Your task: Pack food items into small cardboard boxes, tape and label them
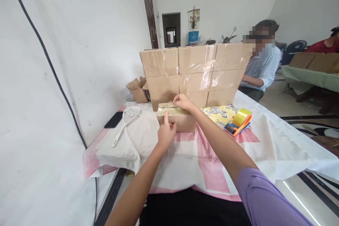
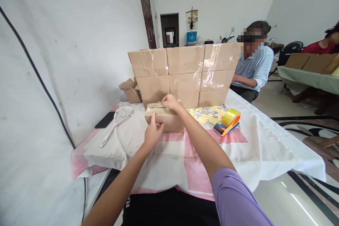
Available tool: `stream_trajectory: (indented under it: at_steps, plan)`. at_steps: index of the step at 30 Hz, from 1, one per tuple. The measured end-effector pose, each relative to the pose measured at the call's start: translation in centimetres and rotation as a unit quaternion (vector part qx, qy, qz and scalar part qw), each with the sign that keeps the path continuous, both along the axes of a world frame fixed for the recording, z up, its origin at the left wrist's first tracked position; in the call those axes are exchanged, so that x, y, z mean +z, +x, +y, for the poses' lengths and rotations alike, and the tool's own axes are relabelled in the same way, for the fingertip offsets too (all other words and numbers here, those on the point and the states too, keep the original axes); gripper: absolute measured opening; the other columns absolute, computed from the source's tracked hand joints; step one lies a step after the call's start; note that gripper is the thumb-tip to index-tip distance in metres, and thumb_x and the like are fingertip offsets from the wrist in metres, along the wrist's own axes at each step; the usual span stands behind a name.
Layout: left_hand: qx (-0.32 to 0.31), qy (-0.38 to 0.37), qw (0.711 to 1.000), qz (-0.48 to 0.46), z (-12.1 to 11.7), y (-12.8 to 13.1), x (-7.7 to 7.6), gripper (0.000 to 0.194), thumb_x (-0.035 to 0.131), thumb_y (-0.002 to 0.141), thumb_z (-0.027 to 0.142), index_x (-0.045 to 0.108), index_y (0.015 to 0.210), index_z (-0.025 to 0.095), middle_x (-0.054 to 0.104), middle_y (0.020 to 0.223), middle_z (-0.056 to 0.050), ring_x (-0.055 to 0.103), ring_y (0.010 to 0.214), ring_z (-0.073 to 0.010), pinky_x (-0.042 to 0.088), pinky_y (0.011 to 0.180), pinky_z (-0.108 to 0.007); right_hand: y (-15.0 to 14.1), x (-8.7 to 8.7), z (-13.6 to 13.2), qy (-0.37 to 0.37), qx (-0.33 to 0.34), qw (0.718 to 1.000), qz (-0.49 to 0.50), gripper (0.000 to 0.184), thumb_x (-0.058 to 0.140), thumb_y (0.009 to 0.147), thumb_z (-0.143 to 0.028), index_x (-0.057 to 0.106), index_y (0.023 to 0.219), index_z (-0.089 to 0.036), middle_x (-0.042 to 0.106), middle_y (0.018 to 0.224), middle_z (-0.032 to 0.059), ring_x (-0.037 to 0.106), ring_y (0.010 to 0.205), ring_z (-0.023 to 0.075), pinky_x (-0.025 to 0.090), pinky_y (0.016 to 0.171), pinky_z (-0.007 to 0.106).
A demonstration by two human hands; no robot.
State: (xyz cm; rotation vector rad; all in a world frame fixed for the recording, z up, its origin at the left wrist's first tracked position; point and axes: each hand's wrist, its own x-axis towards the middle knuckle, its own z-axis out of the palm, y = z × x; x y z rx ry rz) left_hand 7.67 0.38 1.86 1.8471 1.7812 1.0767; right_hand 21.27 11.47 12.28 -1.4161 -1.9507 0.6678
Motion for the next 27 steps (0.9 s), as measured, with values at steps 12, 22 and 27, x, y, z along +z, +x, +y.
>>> stream_trajectory:
  at_steps: [12, 22, 27]
  plan:
    - [0.049, -0.026, 0.991, 0.118, 0.8, 0.7, 1.3, 0.065, 0.049, 0.091, 0.021, 0.04, 0.155, 0.03, 0.075, 0.094, -0.01, 0.072, 0.088, -0.0299, 0.049, 0.075, -0.035, -0.3, -2.1, 0.4, 0.012, -0.046, 0.995, -0.088, 0.01, 0.065, 0.075, -0.014, 0.073, 0.078, -0.02, 0.076, 0.101, 0.007, 0.063, 0.105, 0.0266, 0.034, 0.103, 0.044]
    - [0.053, -0.026, 0.993, 0.105, 0.4, 1.0, 1.2, 0.067, 0.049, 0.091, 0.02, 0.037, 0.156, 0.03, 0.076, 0.094, -0.009, 0.071, 0.085, -0.0289, 0.049, 0.075, -0.035, 0.0, -2.0, 0.3, 0.017, -0.039, 0.997, -0.06, 0.011, 0.064, 0.078, -0.017, 0.074, 0.079, -0.019, 0.077, 0.093, 0.0058, 0.064, 0.099, 0.0247, 0.036, 0.097, 0.039]
    - [0.048, -0.024, 0.994, 0.098, 0.3, 1.2, 0.9, 0.073, 0.049, 0.091, 0.02, 0.028, 0.161, 0.029, 0.076, 0.093, -0.008, 0.071, 0.083, -0.0274, 0.048, 0.074, -0.033, 0.8, -1.4, -0.5, 0.011, -0.008, 1.0, -0.005, 0.017, 0.06, 0.082, -0.024, 0.075, 0.077, -0.019, 0.074, 0.084, 0.0015, 0.064, 0.091, 0.0199, 0.037, 0.096, 0.036]
